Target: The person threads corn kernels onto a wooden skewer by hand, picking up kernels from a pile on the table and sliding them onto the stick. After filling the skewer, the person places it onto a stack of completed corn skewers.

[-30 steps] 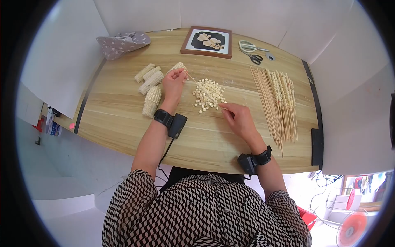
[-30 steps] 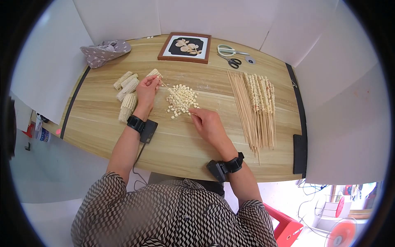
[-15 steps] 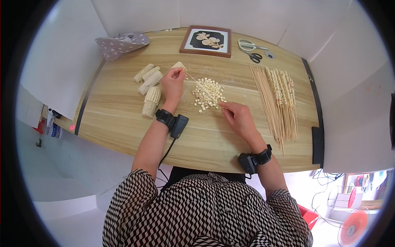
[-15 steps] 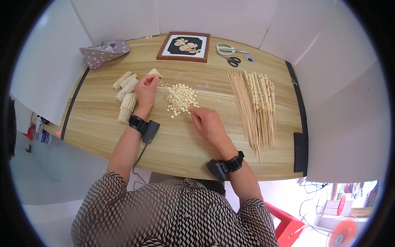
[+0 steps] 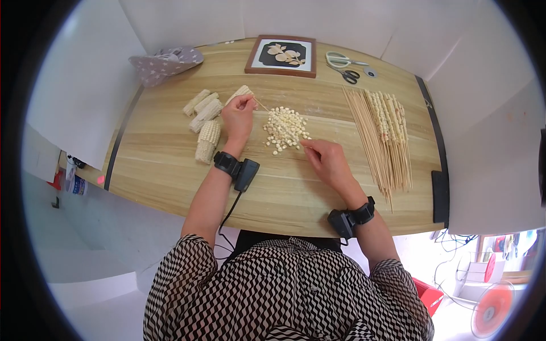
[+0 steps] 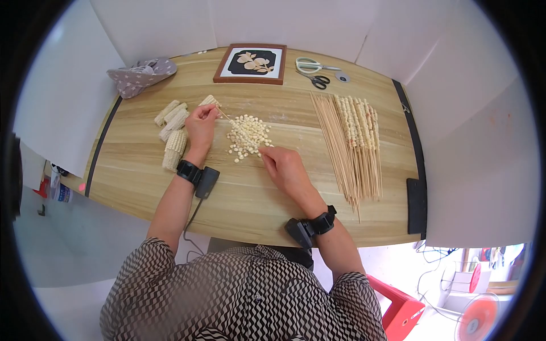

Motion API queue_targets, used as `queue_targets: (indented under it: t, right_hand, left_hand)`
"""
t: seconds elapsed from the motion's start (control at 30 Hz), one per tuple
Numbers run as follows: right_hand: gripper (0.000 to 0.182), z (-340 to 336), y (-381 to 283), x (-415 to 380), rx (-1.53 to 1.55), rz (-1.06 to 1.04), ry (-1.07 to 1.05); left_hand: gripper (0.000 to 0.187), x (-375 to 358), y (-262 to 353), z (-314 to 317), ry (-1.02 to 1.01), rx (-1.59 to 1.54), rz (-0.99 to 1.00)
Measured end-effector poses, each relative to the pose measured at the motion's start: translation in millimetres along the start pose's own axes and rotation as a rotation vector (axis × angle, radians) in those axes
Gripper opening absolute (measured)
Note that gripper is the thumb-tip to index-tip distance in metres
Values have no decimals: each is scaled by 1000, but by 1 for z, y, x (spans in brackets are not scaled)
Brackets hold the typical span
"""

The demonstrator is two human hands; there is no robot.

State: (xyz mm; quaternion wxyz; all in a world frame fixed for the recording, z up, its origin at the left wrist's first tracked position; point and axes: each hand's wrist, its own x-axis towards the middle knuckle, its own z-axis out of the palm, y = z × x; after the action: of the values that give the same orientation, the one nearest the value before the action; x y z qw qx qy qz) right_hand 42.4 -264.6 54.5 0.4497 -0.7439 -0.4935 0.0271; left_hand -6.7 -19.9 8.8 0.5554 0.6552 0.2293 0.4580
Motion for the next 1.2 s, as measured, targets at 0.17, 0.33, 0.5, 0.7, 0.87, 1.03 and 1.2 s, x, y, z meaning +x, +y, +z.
queue_targets:
  t: [0.17,0.33,0.5,0.7,0.87,1.03,1.2]
  right_hand:
    - [16,1,5,0,6,6,21]
    - [17,6,8,0,21,21,42]
    - [18,6,11,2,26,32,105]
    - [17,8,17,3,9,24,122]
    - [16,3,18,5,-2,82,172]
    - [16,1,16,6,-2,66,181]
    - [16,2,18,5,-17,54,182]
  left_hand:
    - [11,-1,-2,3,-21,-62,-29]
    - [9,-18,7,16,-188,-195,-130]
    - [10,-24,11,22,-239,-155,-106]
    - [12,-17,15,16,-232,-76,-85]
    - [12,2,3,-7,-96,311,164]
    - [11,3,5,-14,-231,733,381]
    - [12,5,1,-8,-307,886,396]
